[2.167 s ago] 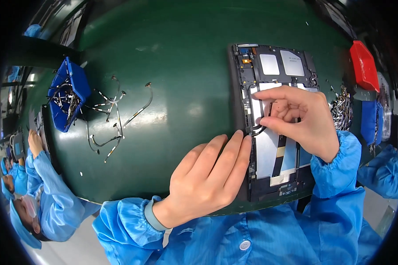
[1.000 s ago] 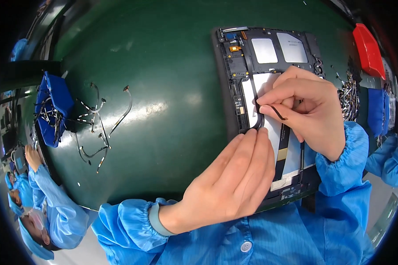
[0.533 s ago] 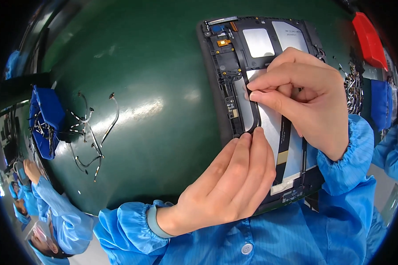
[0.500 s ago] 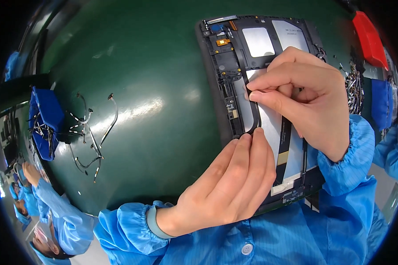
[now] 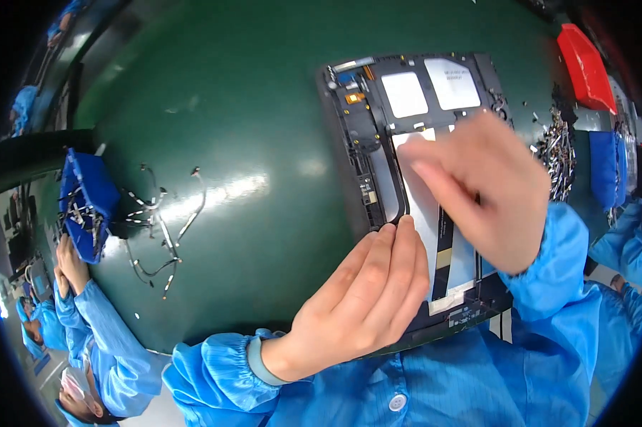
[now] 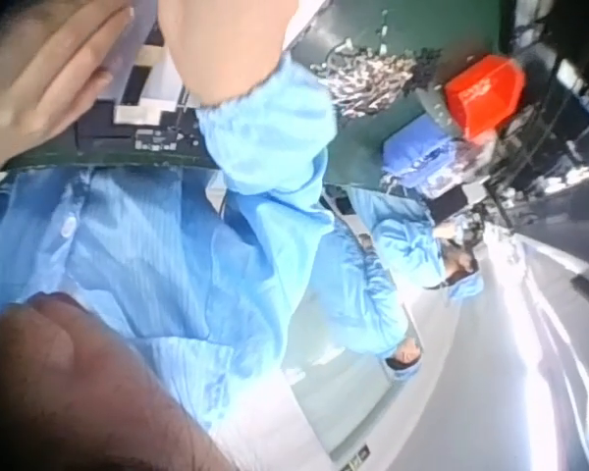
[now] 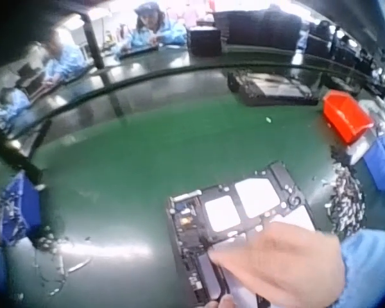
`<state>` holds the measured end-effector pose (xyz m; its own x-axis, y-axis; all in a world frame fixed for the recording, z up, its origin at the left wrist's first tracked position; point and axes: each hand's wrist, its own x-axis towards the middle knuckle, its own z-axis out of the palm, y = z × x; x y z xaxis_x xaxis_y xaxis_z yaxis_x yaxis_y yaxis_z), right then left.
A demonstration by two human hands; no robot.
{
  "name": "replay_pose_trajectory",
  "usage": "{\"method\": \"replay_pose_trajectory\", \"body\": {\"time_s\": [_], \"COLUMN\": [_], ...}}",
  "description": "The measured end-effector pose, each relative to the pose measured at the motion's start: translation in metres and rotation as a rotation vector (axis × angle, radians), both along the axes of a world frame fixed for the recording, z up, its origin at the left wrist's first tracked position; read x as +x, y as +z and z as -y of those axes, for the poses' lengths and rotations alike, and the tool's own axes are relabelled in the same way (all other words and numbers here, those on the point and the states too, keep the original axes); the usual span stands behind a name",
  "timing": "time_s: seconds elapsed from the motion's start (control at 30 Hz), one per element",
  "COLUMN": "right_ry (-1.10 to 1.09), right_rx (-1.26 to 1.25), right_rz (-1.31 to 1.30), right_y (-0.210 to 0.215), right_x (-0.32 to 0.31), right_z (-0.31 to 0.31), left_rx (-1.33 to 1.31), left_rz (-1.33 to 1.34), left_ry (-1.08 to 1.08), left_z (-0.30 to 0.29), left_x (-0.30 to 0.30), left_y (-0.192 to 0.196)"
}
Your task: The person connects ribbon cables and small components by hand inside an electronic device housing on a factory assembly line.
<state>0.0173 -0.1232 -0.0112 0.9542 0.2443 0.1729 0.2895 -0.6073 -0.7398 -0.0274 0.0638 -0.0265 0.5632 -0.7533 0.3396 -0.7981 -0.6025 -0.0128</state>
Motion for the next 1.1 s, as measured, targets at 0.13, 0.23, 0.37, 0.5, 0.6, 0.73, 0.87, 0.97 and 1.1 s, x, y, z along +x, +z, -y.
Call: {"method": "replay_pose_trajectory", "body": {"time_s": [0.13, 0.23, 0.37, 0.5, 0.6, 0.73, 0.87, 0.97, 1.1], "right_ry": [0.159, 0.103, -0.202, -0.258, -0.259, -0.007, -0.001, -0.014, -0.03], "right_rx": [-0.32, -0.322, -0.601, -0.543, -0.246, 0.336, 0.61, 0.746, 0.85], "right_rz": [0.256, 0.319, 0.134, 0.071, 0.026, -0.163, -0.079, -0.086, -0.237], "right_y": [0.003, 0.007, 0.002, -0.011, -0.012, -0.01, -0.01, -0.003, 0.035], "right_x": [-0.011, -0.009, -0.074, -0.106, -0.097, -0.082, -0.058, -0.038, 0.034], "right_z": [0.008, 0.0, 0.035, 0.044, 0.05, 0.034, 0.024, 0.014, 0.029], "left_rx": [-0.057, -0.097, -0.229, -0.382, -0.479, -0.823, -0.807, -1.246, -1.765], "left_rz": [-0.116, -0.292, -0.57, -0.674, -0.646, -0.792, -0.765, -0.888, -1.279], "left_ry": [0.046, 0.085, 0.318, 0.358, 0.382, 0.312, 0.405, 0.356, 0.388], "left_z": [0.007, -0.003, -0.023, -0.017, -0.013, -0.014, -0.025, -0.021, -0.04], "left_x": [-0.009, -0.019, -0.057, -0.073, -0.071, -0.058, -0.026, -0.004, 0.098], "left_y": [0.01, 0.014, 0.007, 0.0, -0.01, -0.005, -0.001, -0.015, 0.005]}}
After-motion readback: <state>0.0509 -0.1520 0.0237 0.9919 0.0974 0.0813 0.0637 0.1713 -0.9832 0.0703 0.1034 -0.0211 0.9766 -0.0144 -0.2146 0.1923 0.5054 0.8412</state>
